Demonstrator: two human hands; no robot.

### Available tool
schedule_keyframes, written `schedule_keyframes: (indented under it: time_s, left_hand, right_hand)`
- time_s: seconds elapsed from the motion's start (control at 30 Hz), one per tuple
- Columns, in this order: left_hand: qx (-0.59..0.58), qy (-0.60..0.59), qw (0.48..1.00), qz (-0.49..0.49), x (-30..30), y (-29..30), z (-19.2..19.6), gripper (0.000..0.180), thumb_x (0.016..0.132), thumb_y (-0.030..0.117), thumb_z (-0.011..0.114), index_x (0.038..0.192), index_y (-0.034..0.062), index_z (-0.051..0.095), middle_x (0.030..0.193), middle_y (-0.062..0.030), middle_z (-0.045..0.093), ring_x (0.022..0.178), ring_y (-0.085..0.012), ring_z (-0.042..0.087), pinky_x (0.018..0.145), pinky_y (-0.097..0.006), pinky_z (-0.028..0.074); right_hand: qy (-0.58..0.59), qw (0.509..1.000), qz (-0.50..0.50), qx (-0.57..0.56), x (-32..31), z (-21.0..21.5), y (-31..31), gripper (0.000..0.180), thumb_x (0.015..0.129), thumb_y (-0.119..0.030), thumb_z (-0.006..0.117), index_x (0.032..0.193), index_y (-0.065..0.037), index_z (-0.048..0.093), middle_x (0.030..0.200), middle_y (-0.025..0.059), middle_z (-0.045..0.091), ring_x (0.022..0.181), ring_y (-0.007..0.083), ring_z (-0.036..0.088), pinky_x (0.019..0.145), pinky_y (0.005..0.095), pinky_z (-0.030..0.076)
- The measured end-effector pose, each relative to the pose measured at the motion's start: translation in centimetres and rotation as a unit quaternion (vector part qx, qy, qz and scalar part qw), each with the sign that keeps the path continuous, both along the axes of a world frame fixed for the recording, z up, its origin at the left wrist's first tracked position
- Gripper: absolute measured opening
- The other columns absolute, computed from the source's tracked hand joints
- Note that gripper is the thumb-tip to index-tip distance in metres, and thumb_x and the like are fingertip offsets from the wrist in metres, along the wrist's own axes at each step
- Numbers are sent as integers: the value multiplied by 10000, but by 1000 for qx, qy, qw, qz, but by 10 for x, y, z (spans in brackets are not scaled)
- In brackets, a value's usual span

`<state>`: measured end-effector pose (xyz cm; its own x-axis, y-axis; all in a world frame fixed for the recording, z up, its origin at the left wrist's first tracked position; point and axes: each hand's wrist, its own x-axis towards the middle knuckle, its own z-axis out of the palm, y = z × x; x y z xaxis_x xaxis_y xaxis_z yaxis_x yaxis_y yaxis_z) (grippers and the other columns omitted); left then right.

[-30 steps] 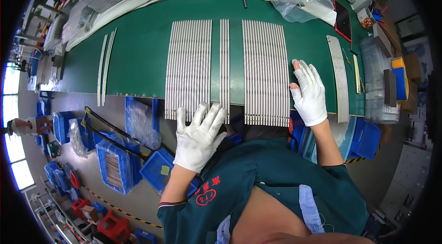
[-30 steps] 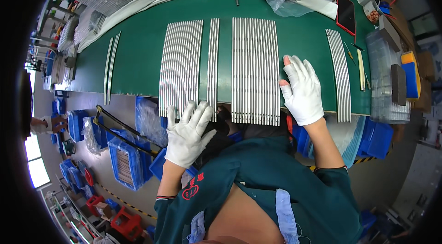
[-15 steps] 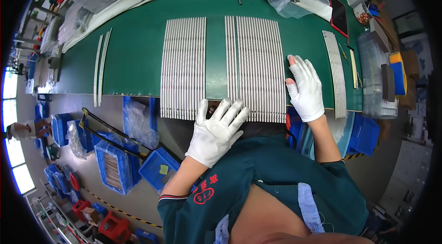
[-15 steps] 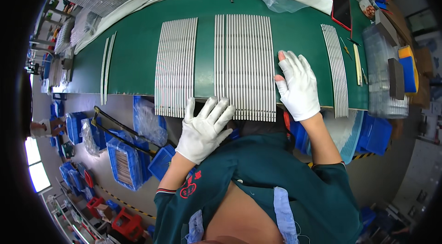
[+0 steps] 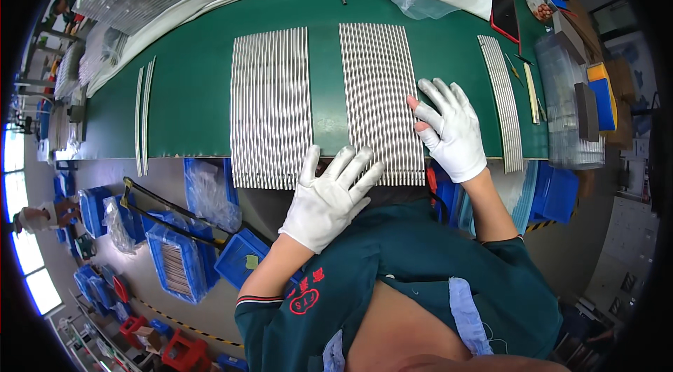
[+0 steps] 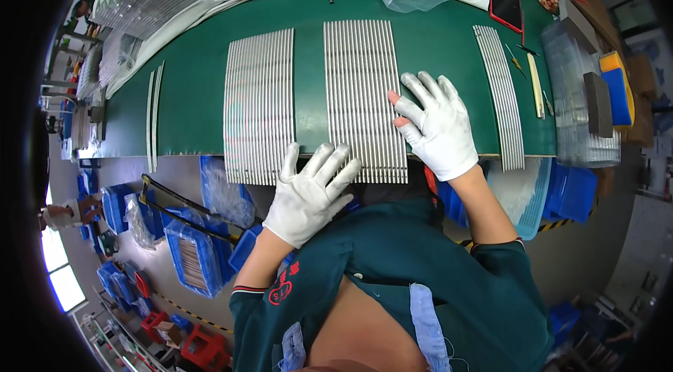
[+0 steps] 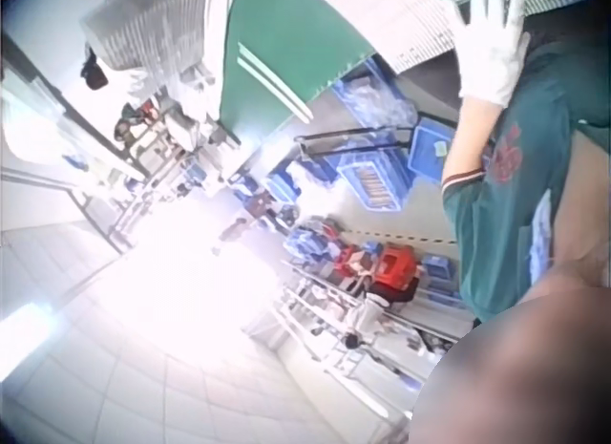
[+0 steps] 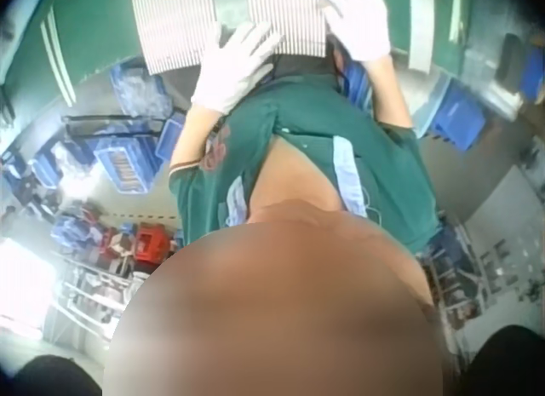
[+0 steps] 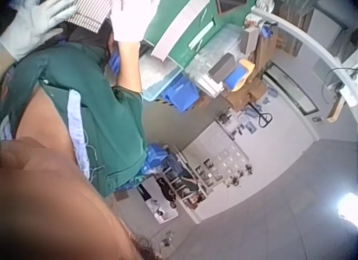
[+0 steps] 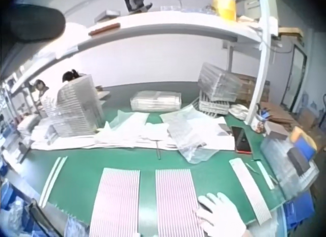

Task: Aligning and arranging thin metal rods on a workbench for inspection or sorting.

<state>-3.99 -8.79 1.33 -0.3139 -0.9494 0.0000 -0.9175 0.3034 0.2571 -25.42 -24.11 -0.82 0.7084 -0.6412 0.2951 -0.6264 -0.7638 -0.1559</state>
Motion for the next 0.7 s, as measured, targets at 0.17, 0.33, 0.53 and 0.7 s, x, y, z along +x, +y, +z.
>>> schedule_keyframes:
  time_s: [0.17,0.33,0.53,0.7]
  left_hand:
    - [8,-19,1000,13,4,3,-2,566,837,339,677,1364,230,503,1370,-52,519,1290,-239,470,1084,-607,258]
    - [23,-62,995,73,16,17,6,518,876,340,641,1366,248,502,1384,-5,505,1295,-191,454,1094,-583,225]
    - [19,-51,996,70,14,18,4,526,869,344,646,1364,239,504,1384,-4,508,1295,-188,458,1101,-583,216]
    - [15,-22,1000,14,0,4,0,565,865,333,642,1392,214,476,1396,-18,494,1306,-198,446,1100,-593,241]
  right_hand:
    - [-8,1000,-9,3,1,0,0,381,894,-369,583,1228,-191,631,1317,118,565,1238,337,513,1078,512,353]
    - [-5,1000,-15,6,-1,0,-1,380,871,-339,614,1220,-189,635,1308,117,573,1229,339,520,1072,512,359]
    - [-12,1000,-13,5,-1,0,0,380,868,-341,619,1214,-185,637,1306,117,574,1226,340,523,1069,512,362]
    - [-21,1000,-13,2,2,0,2,372,869,-344,620,1202,-181,640,1298,111,574,1229,334,520,1069,516,361]
